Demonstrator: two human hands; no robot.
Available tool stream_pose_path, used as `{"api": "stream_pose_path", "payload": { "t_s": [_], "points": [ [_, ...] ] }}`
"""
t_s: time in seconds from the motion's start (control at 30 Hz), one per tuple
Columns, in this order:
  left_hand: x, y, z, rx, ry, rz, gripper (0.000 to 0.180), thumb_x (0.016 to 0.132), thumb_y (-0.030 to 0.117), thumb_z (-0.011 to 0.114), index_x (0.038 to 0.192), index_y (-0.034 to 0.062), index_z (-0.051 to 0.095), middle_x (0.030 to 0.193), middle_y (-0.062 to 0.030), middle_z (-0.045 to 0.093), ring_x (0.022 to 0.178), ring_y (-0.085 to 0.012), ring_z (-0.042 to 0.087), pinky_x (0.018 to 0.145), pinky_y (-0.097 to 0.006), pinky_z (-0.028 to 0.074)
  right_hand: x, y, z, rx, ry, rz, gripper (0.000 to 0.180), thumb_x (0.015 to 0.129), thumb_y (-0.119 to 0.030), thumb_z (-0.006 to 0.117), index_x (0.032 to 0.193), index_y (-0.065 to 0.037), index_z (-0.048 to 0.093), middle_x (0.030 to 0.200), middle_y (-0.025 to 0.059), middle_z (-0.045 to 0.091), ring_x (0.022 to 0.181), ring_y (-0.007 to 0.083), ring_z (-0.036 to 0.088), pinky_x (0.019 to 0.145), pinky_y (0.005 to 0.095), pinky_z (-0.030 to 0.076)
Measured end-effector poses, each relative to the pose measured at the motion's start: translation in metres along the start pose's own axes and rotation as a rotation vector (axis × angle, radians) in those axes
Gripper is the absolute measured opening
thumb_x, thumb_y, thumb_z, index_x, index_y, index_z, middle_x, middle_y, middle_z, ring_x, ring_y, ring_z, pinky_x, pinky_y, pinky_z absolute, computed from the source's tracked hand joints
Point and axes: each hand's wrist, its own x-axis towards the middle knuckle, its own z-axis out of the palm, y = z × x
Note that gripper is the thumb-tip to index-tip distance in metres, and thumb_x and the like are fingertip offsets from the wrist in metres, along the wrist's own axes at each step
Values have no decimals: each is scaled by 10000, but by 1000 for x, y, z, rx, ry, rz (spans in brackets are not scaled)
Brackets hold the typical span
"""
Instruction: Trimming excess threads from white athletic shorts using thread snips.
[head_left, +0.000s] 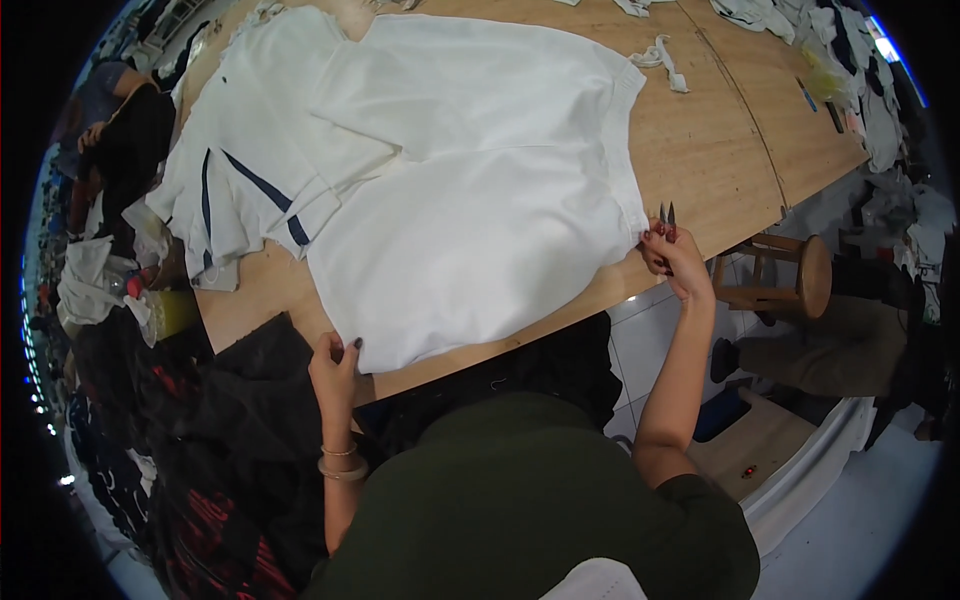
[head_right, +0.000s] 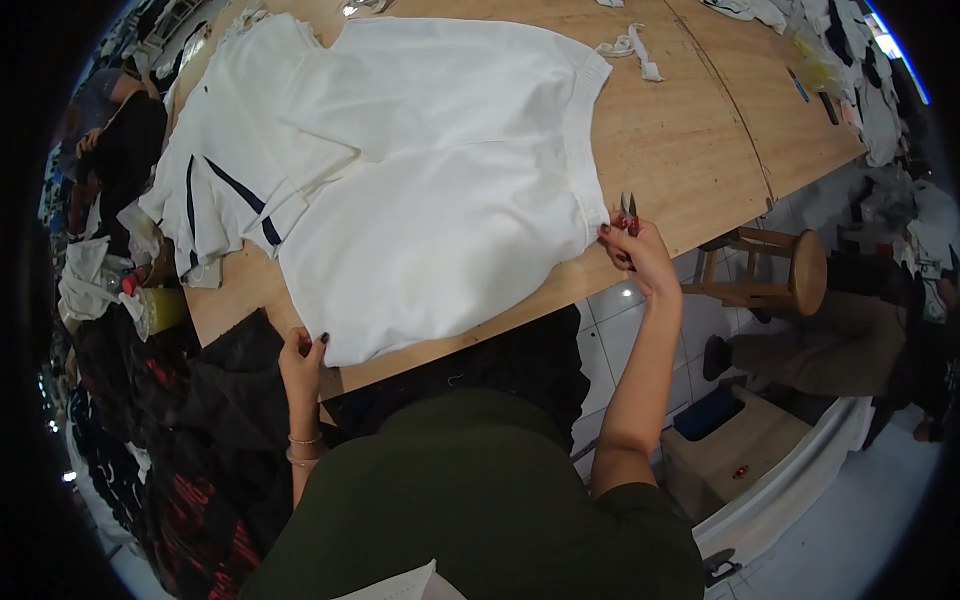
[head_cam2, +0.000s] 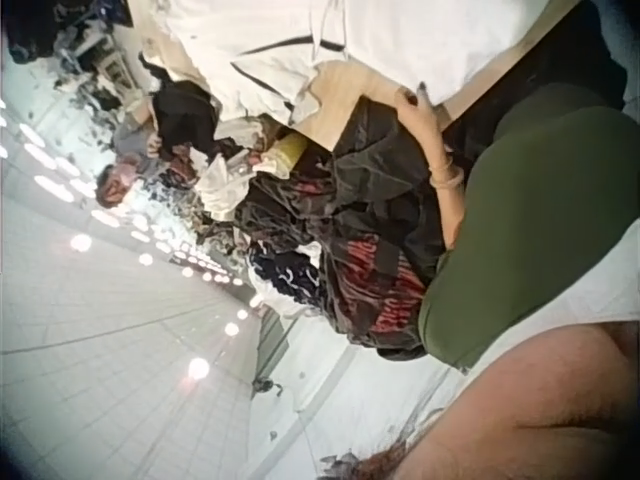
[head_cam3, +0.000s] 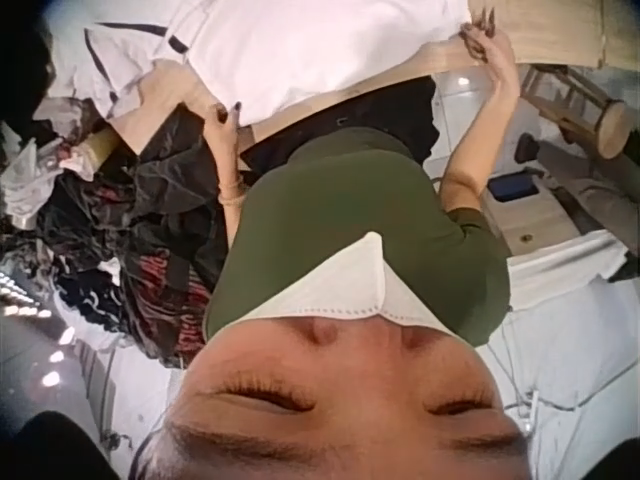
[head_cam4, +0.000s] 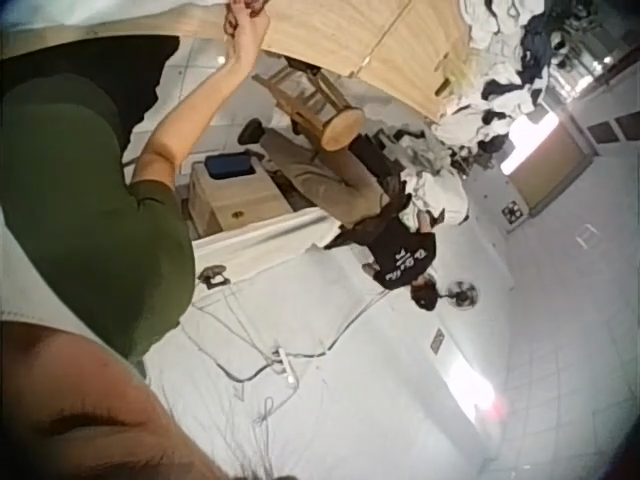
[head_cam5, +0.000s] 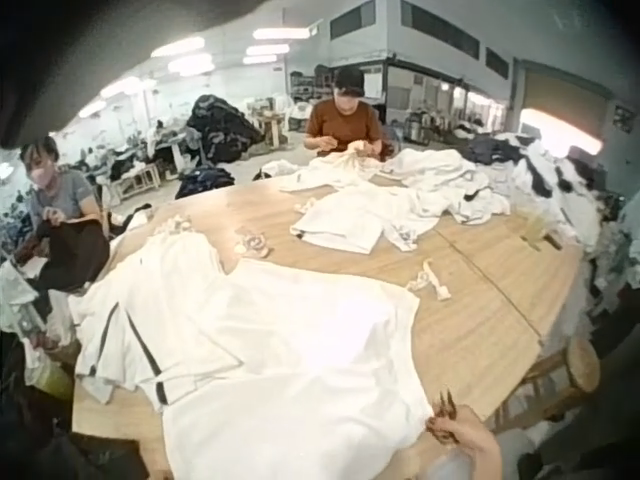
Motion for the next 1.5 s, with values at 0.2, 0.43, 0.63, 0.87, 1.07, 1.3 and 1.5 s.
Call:
{"api": "stream_pose_path", "payload": {
  "t_s": [0.2,0.43,0.63,0.87,1.07,1.3,1.5],
  "points": [
    [26,32,-49,-93,-68,169,83,825,1,569,789,-8,495,696,1,472,648,-65,419,572,-219,364,-30,-6,-20,-239,86,-103,182,818,-5,604,998,-16,583,753,-11,573,555,42,438,477,194,319],
    [31,83,-167,-816,-53,456,375,943,213,520,1255,16,454,1027,-76,588,913,-164,610,818,-309,501,-81,-103,-8,1,164,-841,352,811,-135,679,1108,10,559,1064,109,618,977,200,597,869,330,464],
    [143,35,-44,-1048,-143,-53,295,953,152,465,1206,4,500,1088,-94,609,992,-159,582,874,-287,465,36,-74,38,-117,362,-433,222,870,-240,638,1015,-76,606,828,10,616,602,48,459,499,206,329],
    [120,27,12,-1003,-428,-94,391,968,189,502,1300,-14,468,1286,-52,538,1171,-134,493,1024,-272,353,29,-58,38,-131,85,-98,224,919,-242,569,996,-42,635,674,-36,517,463,35,318,402,193,215],
    [108,17,6,-779,-467,-71,363,933,73,531,1270,-55,490,1198,-84,589,1096,-141,534,979,-268,388,12,-49,32,-83,108,-118,232,897,-214,604,997,-10,653,677,-20,557,466,21,320,406,194,216],
    [127,-28,4,-1054,-267,-14,228,942,67,522,1157,15,577,1070,-36,640,942,-74,595,840,-200,464,5,-41,47,135,139,-195,161,837,-116,686,951,-19,627,677,-35,540,482,25,350,422,194,227],
    [129,-7,-7,-1111,-92,-90,169,941,82,538,1090,26,595,1022,-42,654,914,-79,610,797,-187,469,-19,-52,50,96,149,-441,162,808,-76,710,929,0,634,702,-29,563,509,25,369,459,189,248]
  ]
}}
